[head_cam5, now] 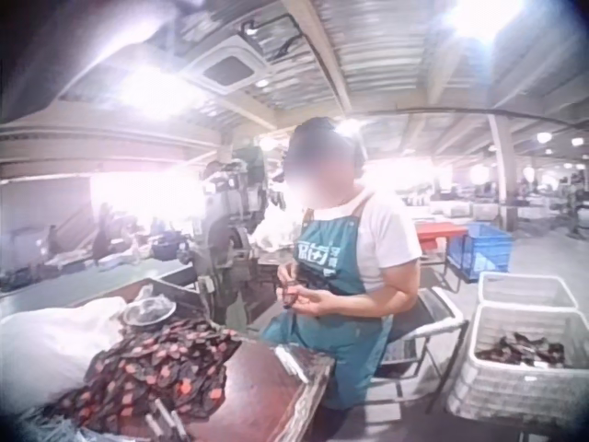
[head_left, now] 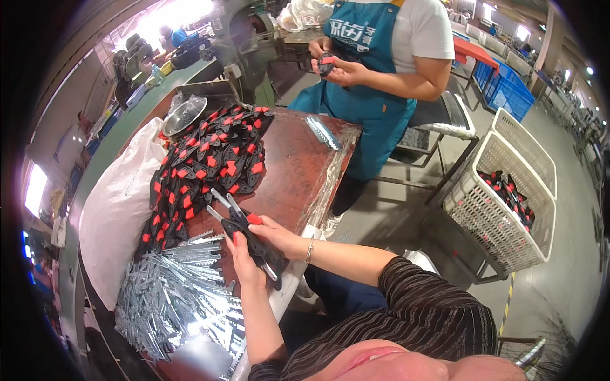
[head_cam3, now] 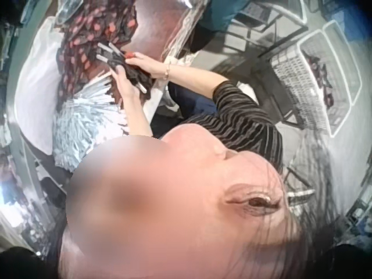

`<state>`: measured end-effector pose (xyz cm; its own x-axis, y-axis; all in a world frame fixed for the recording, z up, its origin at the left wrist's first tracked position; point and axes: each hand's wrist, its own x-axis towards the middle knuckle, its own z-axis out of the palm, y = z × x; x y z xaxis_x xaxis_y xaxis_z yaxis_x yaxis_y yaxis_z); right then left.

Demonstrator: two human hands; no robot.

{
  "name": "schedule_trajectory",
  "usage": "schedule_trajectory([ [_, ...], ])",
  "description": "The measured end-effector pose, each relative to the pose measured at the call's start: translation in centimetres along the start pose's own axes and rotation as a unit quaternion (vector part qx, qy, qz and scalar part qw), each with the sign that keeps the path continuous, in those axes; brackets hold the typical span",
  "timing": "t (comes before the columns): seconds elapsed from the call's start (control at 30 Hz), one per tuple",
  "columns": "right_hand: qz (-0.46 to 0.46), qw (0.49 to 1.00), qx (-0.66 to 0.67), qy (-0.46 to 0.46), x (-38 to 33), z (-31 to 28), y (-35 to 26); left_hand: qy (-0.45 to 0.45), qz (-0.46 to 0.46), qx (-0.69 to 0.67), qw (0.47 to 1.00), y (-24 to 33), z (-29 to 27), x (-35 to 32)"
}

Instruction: The person assembles a tool by inserting a metal blade into a red and black handle. They repeat this process multiple times, placing the assembled tools on the table. Another person is visible in the background performing a similar task.

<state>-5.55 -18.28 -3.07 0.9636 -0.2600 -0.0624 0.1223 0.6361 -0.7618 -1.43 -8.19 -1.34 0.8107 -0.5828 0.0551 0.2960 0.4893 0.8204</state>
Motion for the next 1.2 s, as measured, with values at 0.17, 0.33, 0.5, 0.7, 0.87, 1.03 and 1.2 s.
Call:
schedule_trajectory([
  [0.17,-0.016,0.996,-0.082,-0.025,-3.1,1.6,-2.2,-0.068,-0.047,0.052,0.995,1.0,0.7,-1.5],
  [0.33,-0.059,0.996,0.004,-0.069,-4.8,-1.2,-1.9,-0.152,-0.053,0.064,0.985,-0.6,2.3,-3.1],
  [0.5,-0.052,0.991,0.120,0.016,-9.6,-3.7,-1.3,-0.182,-0.168,0.002,0.969,-1.9,5.0,-5.0],
  [0.7,-0.072,0.971,0.204,0.104,-18.4,-8.6,-4.5,-0.265,-0.267,0.129,0.917,-4.6,9.2,-6.7],
  [0.87,-0.220,0.928,0.089,0.287,-27.6,-17.8,-12.2,-0.236,-0.206,0.137,0.940,-2.5,7.6,-4.9],
  [1.03,-0.462,0.733,-0.073,0.494,-36.9,-31.0,-23.8,-0.147,-0.177,0.146,0.962,-0.2,2.7,-4.8],
  [1.2,-0.385,0.541,-0.134,0.736,-47.8,-46.7,-32.8,-0.155,-0.209,0.121,0.958,-0.1,0.4,-5.6],
])
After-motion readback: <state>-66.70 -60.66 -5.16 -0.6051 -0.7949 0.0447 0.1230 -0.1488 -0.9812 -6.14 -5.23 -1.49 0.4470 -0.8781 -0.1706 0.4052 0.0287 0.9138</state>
